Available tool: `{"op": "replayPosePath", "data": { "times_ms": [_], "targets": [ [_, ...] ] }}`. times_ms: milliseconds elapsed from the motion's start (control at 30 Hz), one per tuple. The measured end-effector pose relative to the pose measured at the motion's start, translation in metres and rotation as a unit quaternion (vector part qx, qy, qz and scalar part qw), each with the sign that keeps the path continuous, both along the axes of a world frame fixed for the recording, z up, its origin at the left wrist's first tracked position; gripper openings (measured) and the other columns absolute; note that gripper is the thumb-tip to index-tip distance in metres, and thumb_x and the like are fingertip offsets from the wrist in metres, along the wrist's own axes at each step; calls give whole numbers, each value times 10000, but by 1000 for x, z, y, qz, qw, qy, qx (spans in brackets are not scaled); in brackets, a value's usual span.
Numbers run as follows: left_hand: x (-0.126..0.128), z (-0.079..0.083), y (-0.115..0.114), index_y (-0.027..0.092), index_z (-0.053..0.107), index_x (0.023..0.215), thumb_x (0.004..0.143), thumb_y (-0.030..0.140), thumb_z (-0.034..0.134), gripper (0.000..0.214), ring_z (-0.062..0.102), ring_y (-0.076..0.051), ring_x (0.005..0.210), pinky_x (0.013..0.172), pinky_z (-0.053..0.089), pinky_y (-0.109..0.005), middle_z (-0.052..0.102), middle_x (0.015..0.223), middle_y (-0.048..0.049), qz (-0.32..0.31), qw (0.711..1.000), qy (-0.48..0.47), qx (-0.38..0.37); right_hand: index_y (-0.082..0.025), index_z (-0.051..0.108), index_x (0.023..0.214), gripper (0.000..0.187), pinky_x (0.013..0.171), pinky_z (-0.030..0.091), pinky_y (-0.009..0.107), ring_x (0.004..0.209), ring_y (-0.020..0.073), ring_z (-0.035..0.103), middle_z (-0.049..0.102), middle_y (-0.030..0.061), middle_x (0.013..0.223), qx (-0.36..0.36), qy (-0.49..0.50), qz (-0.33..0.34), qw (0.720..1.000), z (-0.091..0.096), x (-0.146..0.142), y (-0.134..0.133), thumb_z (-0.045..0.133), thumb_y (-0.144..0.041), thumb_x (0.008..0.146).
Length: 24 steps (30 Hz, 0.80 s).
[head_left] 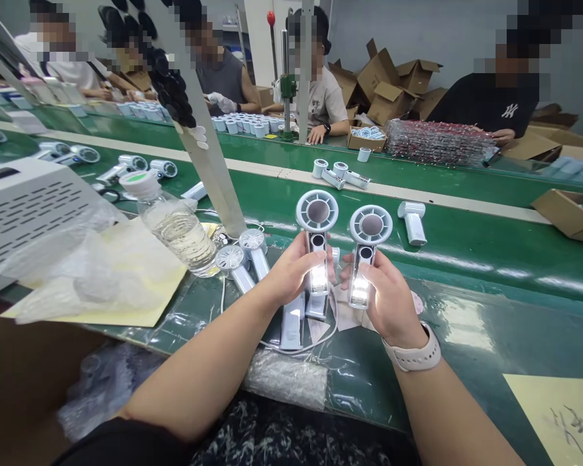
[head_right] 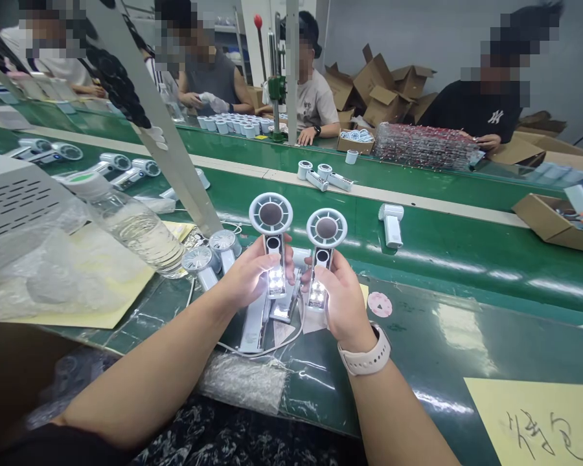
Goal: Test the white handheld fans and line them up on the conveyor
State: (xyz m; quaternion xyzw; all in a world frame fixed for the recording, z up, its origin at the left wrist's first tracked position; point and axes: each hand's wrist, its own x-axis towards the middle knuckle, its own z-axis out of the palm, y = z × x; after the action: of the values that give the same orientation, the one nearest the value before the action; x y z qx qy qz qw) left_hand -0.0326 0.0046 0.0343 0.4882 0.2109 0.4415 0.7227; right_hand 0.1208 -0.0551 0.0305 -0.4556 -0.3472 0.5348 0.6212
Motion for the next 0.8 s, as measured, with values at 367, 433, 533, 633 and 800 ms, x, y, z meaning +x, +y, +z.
{"op": "replayPosePath", "data": {
  "times_ms": [367,433,533,633,800],
  "targets": [
    [-1,-7,2,174,646,982,625,813,733,737,641,-217,775,706,509,-360,675,855,-75,-97,993,-33,-60,-306,528,1290,442,690,538,424,829,257,659,687,51,953,77,-41,36,996,0,-8,-3,598,-411,867],
    [0,-7,0,185,649,884,611,874,669,741,657,-241,786,689,520,-368,661,790,-68,-162,979,-71,-98,-310,509,1368,509,793,543,438,966,278,659,690,59,986,102,-95,33,990,0,-12,-6,613,-456,892],
    [0,-8,0,196,627,767,625,839,700,663,692,-277,908,753,551,-389,680,799,-66,-162,971,-104,-143,-276,614,1293,465,678,526,406,740,249,649,655,25,750,80,-215,40,972,2,-1,-8,607,-549,918],
    [-1,-10,3,192,639,761,613,812,737,645,706,-278,946,796,569,-398,701,809,-62,-139,969,-111,-171,-238,726,914,396,539,433,366,520,202,548,554,-3,550,31,-348,-40,936,4,31,-3,533,-582,951],
    [-3,-11,9,193,664,848,618,802,746,657,723,-288,944,782,584,-407,742,871,-88,-100,971,-130,-177,-233,624,576,229,555,370,341,576,187,519,584,24,632,21,-567,-25,823,-16,60,14,767,-270,753]
  ]
}}
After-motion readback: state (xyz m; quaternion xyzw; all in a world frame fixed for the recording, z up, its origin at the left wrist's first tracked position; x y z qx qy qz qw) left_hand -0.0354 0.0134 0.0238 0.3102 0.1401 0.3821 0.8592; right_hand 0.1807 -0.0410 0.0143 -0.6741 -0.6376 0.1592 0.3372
